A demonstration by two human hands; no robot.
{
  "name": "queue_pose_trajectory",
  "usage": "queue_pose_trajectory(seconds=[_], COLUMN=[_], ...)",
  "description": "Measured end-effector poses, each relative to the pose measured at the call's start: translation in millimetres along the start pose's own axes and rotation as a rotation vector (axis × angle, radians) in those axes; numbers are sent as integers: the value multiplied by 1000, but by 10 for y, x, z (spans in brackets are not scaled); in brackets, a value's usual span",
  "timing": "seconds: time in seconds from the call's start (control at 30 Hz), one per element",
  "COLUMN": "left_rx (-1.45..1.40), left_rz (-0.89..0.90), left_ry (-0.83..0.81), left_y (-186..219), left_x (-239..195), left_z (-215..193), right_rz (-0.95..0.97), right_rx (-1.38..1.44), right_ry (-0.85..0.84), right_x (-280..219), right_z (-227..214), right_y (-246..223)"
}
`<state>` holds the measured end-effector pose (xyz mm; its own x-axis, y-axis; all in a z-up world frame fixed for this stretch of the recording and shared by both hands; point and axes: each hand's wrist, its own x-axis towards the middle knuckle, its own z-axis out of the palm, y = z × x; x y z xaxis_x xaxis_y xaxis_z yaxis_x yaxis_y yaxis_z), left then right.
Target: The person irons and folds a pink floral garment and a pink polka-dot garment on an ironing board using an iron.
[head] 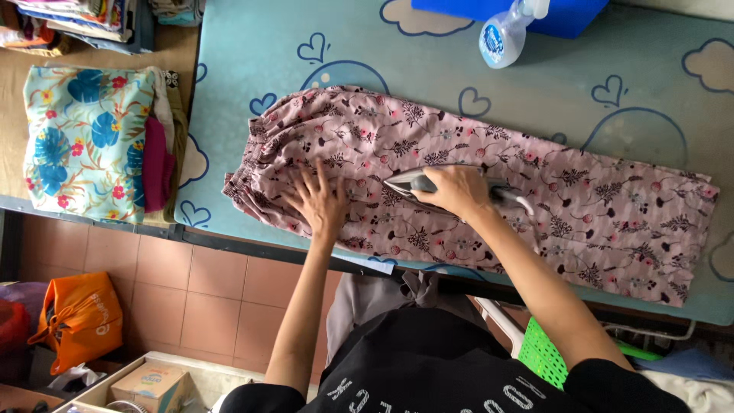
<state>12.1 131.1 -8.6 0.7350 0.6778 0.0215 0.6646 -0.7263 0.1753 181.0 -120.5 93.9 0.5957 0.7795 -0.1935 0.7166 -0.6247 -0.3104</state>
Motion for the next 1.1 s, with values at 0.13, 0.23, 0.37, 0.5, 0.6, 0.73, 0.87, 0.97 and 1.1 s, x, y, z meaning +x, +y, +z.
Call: queue_pose_trajectory(seconds=[0.13, 0.23, 0.37, 0.5, 0.6, 0.73, 0.87, 0.97, 1.1], left_rx=[145, 163, 35, -80, -11, -166, -320, -379, -200], left_rz=[-79, -103, -35, 18, 112, 32, -41, 48, 130], left_ry=[79, 74, 81, -64, -158, -196, 36, 143, 116], left_y=[-106, -111, -256, -694, -1058, -1290, -1194, -1120, -1071], left_x=[296, 574, 1172, 1788, 2163, 2491, 2516, 2439, 2246], left_z=[-37, -329, -502, -314, 58, 176, -251, -391, -187], right_rz=[0, 145, 411, 185, 125, 18, 109, 100, 105], right_rx=[99, -12, -43, 347, 18, -139, 12, 101, -137], right_ry=[324, 388, 159, 180, 38, 30, 77, 184, 225], right_x=[503, 826, 1112, 615, 525, 623, 1337, 1970, 2767], right_z=[26, -186, -324, -637, -73, 63, 360, 78, 393], right_y=[129, 87, -24, -688, -716, -950, -905, -1052, -871])
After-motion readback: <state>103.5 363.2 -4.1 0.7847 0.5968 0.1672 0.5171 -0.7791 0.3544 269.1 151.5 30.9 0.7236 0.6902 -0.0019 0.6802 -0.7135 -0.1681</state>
